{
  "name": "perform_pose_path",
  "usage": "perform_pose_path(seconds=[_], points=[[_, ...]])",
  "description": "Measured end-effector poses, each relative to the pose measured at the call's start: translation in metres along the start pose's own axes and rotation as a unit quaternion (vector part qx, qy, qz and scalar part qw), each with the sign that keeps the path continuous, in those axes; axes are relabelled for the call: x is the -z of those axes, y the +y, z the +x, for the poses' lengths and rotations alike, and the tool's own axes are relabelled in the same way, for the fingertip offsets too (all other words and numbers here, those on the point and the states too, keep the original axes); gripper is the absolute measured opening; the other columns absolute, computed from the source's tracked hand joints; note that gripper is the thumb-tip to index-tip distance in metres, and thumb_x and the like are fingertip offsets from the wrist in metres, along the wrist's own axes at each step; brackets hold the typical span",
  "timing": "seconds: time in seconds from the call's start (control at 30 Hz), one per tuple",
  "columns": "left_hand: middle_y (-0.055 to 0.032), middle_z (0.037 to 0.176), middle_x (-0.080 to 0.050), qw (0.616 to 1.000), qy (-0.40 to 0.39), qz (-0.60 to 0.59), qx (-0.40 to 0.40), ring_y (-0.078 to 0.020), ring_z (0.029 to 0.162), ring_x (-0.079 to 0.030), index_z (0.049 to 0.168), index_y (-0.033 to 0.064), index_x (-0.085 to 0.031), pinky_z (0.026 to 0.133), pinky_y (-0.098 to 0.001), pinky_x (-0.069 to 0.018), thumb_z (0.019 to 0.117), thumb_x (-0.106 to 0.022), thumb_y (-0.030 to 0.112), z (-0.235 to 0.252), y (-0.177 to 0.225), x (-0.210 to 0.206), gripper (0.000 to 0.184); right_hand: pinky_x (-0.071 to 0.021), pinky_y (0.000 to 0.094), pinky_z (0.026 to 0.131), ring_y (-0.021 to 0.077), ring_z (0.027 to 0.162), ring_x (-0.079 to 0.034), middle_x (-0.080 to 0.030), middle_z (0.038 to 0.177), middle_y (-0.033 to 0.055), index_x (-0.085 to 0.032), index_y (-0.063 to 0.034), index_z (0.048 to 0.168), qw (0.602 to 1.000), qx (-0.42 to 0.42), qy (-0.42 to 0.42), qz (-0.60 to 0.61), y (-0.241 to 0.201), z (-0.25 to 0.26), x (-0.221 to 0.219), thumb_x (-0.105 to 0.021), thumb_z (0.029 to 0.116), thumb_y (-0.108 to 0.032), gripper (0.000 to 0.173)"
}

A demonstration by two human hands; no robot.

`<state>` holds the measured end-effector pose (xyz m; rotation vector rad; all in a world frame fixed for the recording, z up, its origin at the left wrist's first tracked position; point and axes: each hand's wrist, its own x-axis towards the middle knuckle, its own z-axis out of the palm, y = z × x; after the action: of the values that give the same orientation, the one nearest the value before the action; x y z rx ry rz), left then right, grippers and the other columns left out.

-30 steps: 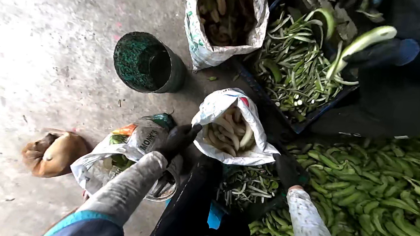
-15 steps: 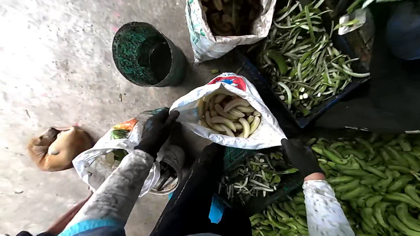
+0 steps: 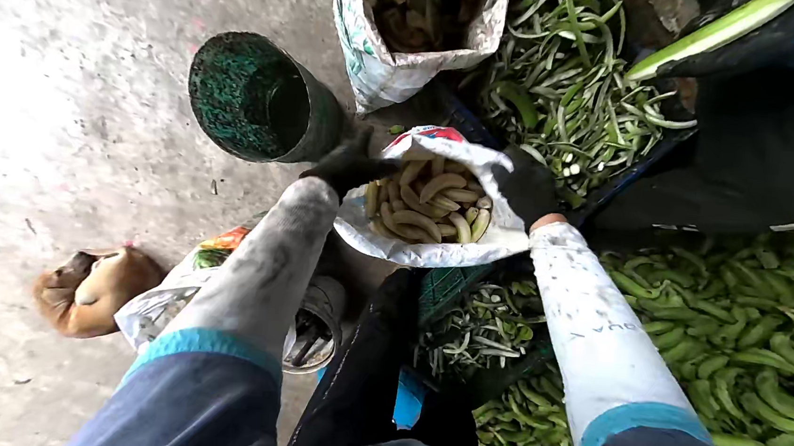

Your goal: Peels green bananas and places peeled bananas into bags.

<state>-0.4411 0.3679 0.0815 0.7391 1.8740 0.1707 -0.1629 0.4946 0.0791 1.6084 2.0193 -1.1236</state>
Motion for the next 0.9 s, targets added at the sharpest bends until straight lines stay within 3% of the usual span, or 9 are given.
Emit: perform_pose_path(seconds=[0.1,0.23,0.4,0.5,0.57,0.63,0.7,0.77,0.9], points=[[-0.0224,0.111,-0.067,0.996,-0.031,0.063,-0.050,-0.0376,0.099,-0.065,0.126,0.0022,-0.063,0.088,-0.0615,-0.0503,0.0971,-0.069,0.030,0.002,0.018,-0.004,0.040,-0.0440,0.0616,0.101,0.0377,0.120,-0.062,-0.068,0.124,0.0182,-0.067,-0.0113,0.128,0.985,0.045,0.149,-0.069,-0.005,0.000,0.028,-0.052,0.0999,-0.026,0.035],[-0.0191,0.106,-0.069,0.986,0.120,0.058,-0.097,-0.0352,0.093,-0.067,0.118,0.0078,-0.067,0.083,-0.0605,-0.0510,0.0986,-0.066,0.024,-0.023,0.003,0.016,0.025,-0.0457,0.0601,0.097,0.0393,0.117,-0.062,-0.068,0.124,0.0172,-0.069,-0.0139,0.126,0.972,0.074,0.207,-0.088,-0.007,-0.015,0.017,-0.051,0.0995,-0.024,0.034],[-0.0239,0.139,-0.054,0.964,0.217,0.131,-0.076,-0.0458,0.122,-0.055,0.142,0.0234,-0.057,0.097,-0.0698,-0.0412,0.0971,-0.065,0.035,-0.052,0.005,0.017,0.047,-0.0475,0.0556,0.101,0.0408,0.125,-0.057,-0.061,0.135,0.0211,-0.061,-0.0090,0.138,0.924,0.176,0.338,-0.037,-0.009,-0.062,-0.026,-0.049,0.0989,-0.015,0.041],[-0.0238,0.137,-0.057,0.925,0.279,0.158,-0.202,-0.0449,0.130,-0.051,0.140,0.0133,-0.060,0.110,-0.0652,-0.0340,0.0984,-0.060,0.032,-0.072,0.022,-0.004,0.046,-0.0445,0.0630,0.103,0.0409,0.131,-0.053,-0.054,0.146,0.0194,-0.052,-0.0107,0.148,0.955,0.234,0.177,-0.032,-0.006,-0.089,-0.069,-0.058,0.0992,-0.023,0.050],[-0.0223,0.126,-0.065,0.929,0.184,0.181,-0.265,-0.0439,0.123,-0.058,0.131,0.0117,-0.067,0.105,-0.0624,-0.0416,0.1010,-0.057,0.025,-0.070,0.037,-0.038,0.034,-0.0296,0.0767,0.106,0.0455,0.146,-0.034,-0.038,0.160,0.0172,-0.041,-0.0203,0.156,0.977,0.193,0.014,-0.090,-0.005,-0.092,-0.094,-0.070,0.0931,-0.034,0.071],[-0.0192,0.128,-0.065,0.938,0.018,0.254,-0.237,-0.0421,0.121,-0.060,0.138,0.0207,-0.063,0.101,-0.0645,-0.0429,0.1025,-0.054,0.028,-0.047,0.053,-0.069,0.037,-0.0162,0.0808,0.109,0.0504,0.149,-0.022,-0.032,0.163,0.0193,-0.037,-0.0257,0.159,0.971,0.128,-0.111,-0.169,-0.001,-0.090,-0.117,-0.073,0.0883,-0.044,0.081],[-0.0200,0.133,-0.063,0.935,-0.039,0.289,-0.203,-0.0439,0.120,-0.061,0.150,0.0293,-0.051,0.093,-0.0691,-0.0457,0.1029,-0.053,0.035,-0.016,0.071,-0.084,0.047,-0.0120,0.0793,0.112,0.0543,0.141,-0.033,-0.045,0.151,0.0260,-0.045,-0.0205,0.154,0.949,0.064,-0.223,-0.212,-0.008,-0.105,-0.121,-0.071,0.0879,-0.040,0.074],[-0.0199,0.138,-0.060,0.943,0.019,0.264,-0.201,-0.0425,0.123,-0.060,0.144,0.0229,-0.056,0.096,-0.0677,-0.0462,0.1046,-0.049,0.043,0.006,0.095,-0.082,0.044,-0.0154,0.0715,0.116,0.0475,0.135,-0.046,-0.057,0.139,0.0258,-0.049,-0.0125,0.149,0.918,0.025,-0.329,-0.222,-0.020,-0.127,-0.109,-0.061,0.0964,-0.037,0.060],[-0.0195,0.140,-0.057,0.956,0.045,0.201,-0.207,-0.0401,0.126,-0.058,0.141,0.0183,-0.057,0.101,-0.0651,-0.0448,0.1062,-0.047,0.042,0.006,0.094,-0.078,0.043,-0.0238,0.0619,0.117,0.0394,0.126,-0.056,-0.063,0.130,0.0222,-0.052,-0.0069,0.145,0.935,0.047,-0.302,-0.179,-0.022,-0.145,-0.093,-0.045,0.1053,-0.037,0.051]])
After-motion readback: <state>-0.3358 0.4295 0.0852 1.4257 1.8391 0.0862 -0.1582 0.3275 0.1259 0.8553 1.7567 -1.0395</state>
